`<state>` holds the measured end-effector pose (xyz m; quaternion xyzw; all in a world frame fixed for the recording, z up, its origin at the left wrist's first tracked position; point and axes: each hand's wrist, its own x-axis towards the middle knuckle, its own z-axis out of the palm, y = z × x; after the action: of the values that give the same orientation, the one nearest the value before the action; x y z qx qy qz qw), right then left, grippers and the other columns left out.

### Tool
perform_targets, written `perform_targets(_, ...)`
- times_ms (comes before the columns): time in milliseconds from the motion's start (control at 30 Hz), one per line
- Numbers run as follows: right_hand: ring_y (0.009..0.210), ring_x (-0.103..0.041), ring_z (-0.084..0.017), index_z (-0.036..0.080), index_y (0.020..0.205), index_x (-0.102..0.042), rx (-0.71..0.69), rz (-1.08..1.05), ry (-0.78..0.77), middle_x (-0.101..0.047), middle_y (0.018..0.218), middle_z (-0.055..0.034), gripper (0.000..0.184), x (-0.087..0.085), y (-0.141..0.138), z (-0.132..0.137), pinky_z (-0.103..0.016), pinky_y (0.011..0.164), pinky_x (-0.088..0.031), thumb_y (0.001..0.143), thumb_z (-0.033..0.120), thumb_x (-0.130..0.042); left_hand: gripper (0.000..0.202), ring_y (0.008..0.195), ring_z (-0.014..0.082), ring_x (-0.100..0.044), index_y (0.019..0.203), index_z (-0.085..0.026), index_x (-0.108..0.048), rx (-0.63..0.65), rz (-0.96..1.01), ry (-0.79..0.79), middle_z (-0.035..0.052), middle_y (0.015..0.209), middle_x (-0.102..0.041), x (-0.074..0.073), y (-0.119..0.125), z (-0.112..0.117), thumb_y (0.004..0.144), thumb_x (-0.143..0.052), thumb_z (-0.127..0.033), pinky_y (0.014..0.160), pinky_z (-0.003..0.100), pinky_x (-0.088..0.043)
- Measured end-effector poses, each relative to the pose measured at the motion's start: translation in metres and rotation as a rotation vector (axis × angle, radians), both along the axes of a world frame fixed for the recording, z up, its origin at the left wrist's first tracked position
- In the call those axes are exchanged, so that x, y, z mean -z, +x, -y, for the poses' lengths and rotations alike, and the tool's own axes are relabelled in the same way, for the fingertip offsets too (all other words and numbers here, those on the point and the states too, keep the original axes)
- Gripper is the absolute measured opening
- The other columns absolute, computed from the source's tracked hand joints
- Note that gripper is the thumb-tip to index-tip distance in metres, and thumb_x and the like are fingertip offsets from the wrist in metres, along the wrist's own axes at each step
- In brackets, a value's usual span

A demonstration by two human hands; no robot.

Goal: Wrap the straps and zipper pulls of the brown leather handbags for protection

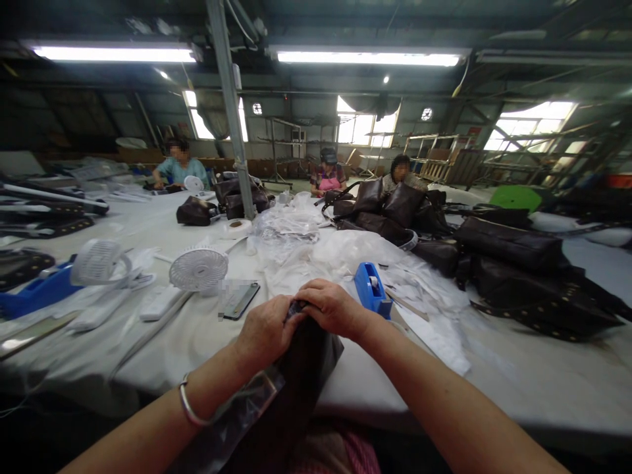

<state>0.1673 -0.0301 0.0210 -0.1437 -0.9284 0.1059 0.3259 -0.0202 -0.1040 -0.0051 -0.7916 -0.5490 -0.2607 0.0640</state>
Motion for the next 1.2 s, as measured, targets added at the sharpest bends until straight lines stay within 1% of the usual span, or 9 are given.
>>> perform_targets(233, 0.111, -0.061, -0.026, 0.017, 0.133, -0.055, -0.042, 0.162, -0.078, -0.064, 0.12, -0.0157, 0.052, -0.01, 0.025, -0.016, -0.043, 0.097, -0.05, 0.084, 0.024, -0.071, 0.017, 0.081, 0.0239, -0.068, 0.101, -0.018, -0.059, 0.052, 0.036, -0.011, 0.0068, 0.089, -0.069, 0.005, -0.004, 0.001, 0.096, -0.052, -0.033, 0.069, 0.034, -0.051)
perform_targets(367, 0.105, -0.064, -0.025, 0.017, 0.125, -0.063, -0.024, 0.089, -0.104, -0.068, 0.114, -0.0152, 0.039, -0.003, 0.026, -0.023, -0.041, 0.093, -0.052, 0.088, 0.025, -0.067, 0.017, 0.081, 0.0234, -0.068, 0.102, -0.018, -0.059, 0.049, 0.038, -0.007, 0.0071, 0.09, -0.07, 0.004, -0.006, 0.002, 0.096, -0.052, -0.033, 0.07, 0.033, -0.051)
perform_targets(500, 0.101, -0.066, -0.024, 0.02, 0.118, -0.068, -0.022, -0.006, -0.203, -0.07, 0.109, -0.0123, 0.037, 0.004, 0.023, -0.024, -0.039, 0.09, -0.054, 0.082, 0.028, -0.075, 0.017, 0.078, 0.0232, -0.068, 0.101, -0.019, -0.058, 0.03, 0.027, 0.003, 0.007, 0.087, -0.07, 0.002, -0.006, 0.002, 0.096, -0.052, -0.033, 0.068, 0.033, -0.051)
perform_targets(600, 0.098, -0.067, -0.023, 0.02, 0.114, -0.071, -0.021, -0.037, -0.252, -0.072, 0.104, -0.0106, 0.036, 0.004, 0.021, -0.024, -0.038, 0.088, -0.054, 0.078, 0.025, -0.078, 0.018, 0.078, 0.0241, -0.067, 0.099, -0.018, -0.058, 0.025, 0.008, 0.01, 0.0084, 0.088, -0.069, 0.001, -0.004, 0.0, 0.097, -0.05, -0.034, 0.068, 0.034, -0.051)
perform_targets(833, 0.096, -0.067, -0.023, 0.017, 0.109, -0.073, -0.023, -0.005, -0.172, -0.072, 0.1, -0.0115, 0.031, -0.003, 0.014, -0.019, -0.038, 0.088, -0.054, 0.078, 0.015, -0.076, 0.018, 0.08, 0.0259, -0.067, 0.098, -0.016, -0.058, 0.032, -0.032, -0.005, 0.0094, 0.087, -0.068, -0.005, 0.011, -0.013, 0.096, -0.05, -0.032, 0.068, 0.035, -0.052)
perform_targets(933, 0.1, -0.065, -0.025, 0.016, 0.114, -0.07, -0.007, 0.005, -0.16, -0.071, 0.105, -0.0135, 0.033, -0.001, 0.018, -0.017, -0.041, 0.091, -0.053, 0.081, 0.017, -0.073, 0.019, 0.079, 0.0269, -0.067, 0.098, -0.015, -0.058, 0.046, -0.032, -0.024, 0.0102, 0.087, -0.069, -0.007, 0.014, -0.016, 0.096, -0.052, -0.032, 0.067, 0.036, -0.052)
perform_targets(1067, 0.118, -0.059, -0.027, 0.019, 0.134, -0.057, -0.02, 0.069, -0.317, -0.063, 0.128, -0.0144, 0.057, 0.001, 0.032, -0.019, -0.043, 0.101, -0.048, 0.081, 0.026, -0.075, 0.017, 0.081, 0.027, -0.068, 0.099, -0.015, -0.058, 0.056, 0.005, -0.052, 0.0096, 0.088, -0.069, -0.005, 0.012, -0.016, 0.096, -0.051, -0.03, 0.069, 0.037, -0.052)
perform_targets(1133, 0.123, -0.056, -0.026, 0.022, 0.139, -0.053, -0.036, 0.105, -0.464, -0.058, 0.136, -0.0124, 0.058, 0.0, 0.037, -0.024, -0.04, 0.1, -0.049, 0.083, 0.027, -0.071, 0.017, 0.083, 0.0267, -0.067, 0.1, -0.016, -0.058, 0.064, 0.026, -0.063, 0.0094, 0.09, -0.069, -0.005, 0.011, -0.015, 0.097, -0.05, -0.03, 0.071, 0.037, -0.052)
perform_targets(1200, 0.121, -0.057, -0.024, 0.022, 0.136, -0.056, -0.061, 0.109, -0.565, -0.059, 0.135, -0.0109, 0.052, -0.002, 0.039, -0.029, -0.037, 0.097, -0.05, 0.086, 0.026, -0.068, 0.017, 0.085, 0.0266, -0.067, 0.101, -0.016, -0.058, 0.073, 0.041, -0.073, 0.0093, 0.092, -0.069, -0.005, 0.01, -0.014, 0.097, -0.05, -0.03, 0.073, 0.036, -0.052)
